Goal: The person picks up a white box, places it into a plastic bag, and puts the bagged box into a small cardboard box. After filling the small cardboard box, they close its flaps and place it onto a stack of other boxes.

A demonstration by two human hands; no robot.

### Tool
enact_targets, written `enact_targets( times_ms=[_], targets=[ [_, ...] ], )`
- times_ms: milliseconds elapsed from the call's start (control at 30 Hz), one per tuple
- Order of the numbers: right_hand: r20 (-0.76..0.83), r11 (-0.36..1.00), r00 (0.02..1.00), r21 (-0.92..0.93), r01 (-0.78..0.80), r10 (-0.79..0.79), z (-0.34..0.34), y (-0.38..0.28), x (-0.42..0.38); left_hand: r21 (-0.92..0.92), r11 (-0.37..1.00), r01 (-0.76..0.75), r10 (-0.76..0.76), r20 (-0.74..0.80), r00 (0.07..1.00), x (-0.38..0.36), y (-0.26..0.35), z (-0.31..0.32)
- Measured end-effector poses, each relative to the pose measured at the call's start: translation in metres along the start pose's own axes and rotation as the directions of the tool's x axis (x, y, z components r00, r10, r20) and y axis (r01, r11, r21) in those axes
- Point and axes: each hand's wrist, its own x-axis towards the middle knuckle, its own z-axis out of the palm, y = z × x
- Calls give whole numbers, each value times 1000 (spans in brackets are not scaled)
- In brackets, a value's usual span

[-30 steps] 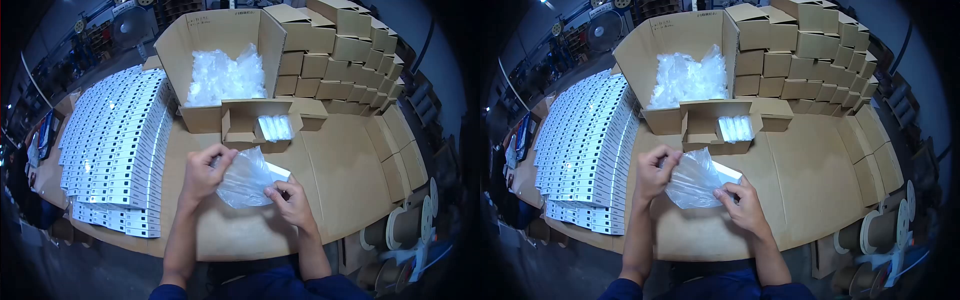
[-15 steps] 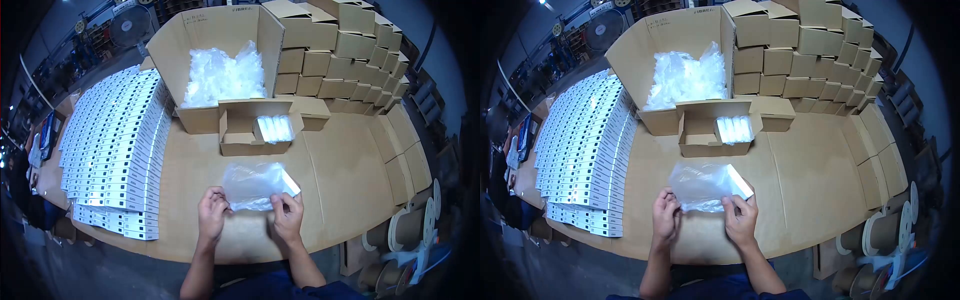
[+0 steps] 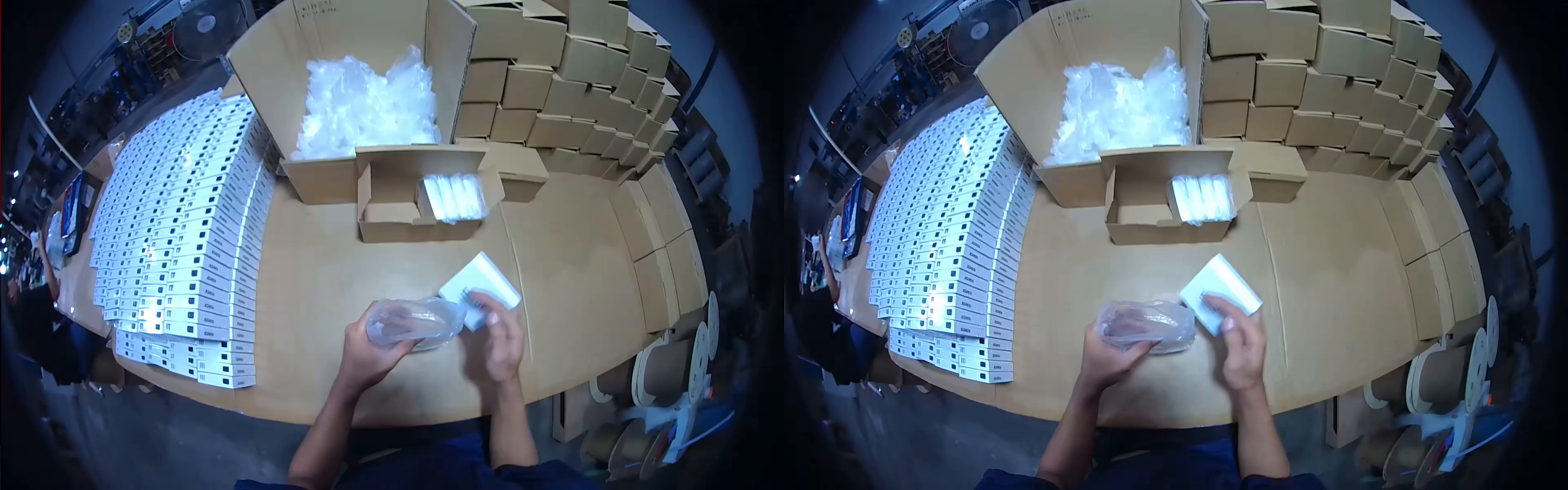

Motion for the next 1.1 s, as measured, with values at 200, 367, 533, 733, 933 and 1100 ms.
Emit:
enact_targets(
  times_ms=[200, 367, 533, 733, 933, 1100],
  targets=[
    [-186, 911, 974, 367, 188, -126, 8, -43, 34, 151, 989, -8, -2, 68, 998, -3, 13, -1],
    [7, 867, 964, 440, 235, -265, 26, -60, 49, 169, 984, -51, 38, 81, 996, -4, 2, -1],
    [176, 888, 962, 447, 110, -208, 34, -56, 52, 168, 985, -30, 18, 73, 997, -6, -1, -6],
    [222, 922, 952, 369, 118, -210, 18, -52, 59, 93, 995, 21, -26, 47, 999, -5, -3, -8],
    [264, 944, 935, 291, 156, -236, 17, -46, 64, 117, 990, 77, -94, 142, 985, -5, 5, -9],
    [274, 979, 941, 102, 175, -197, 26, -44, 69, -74, 996, 59, -49, 134, 990, -9, -3, -5]
  ],
)
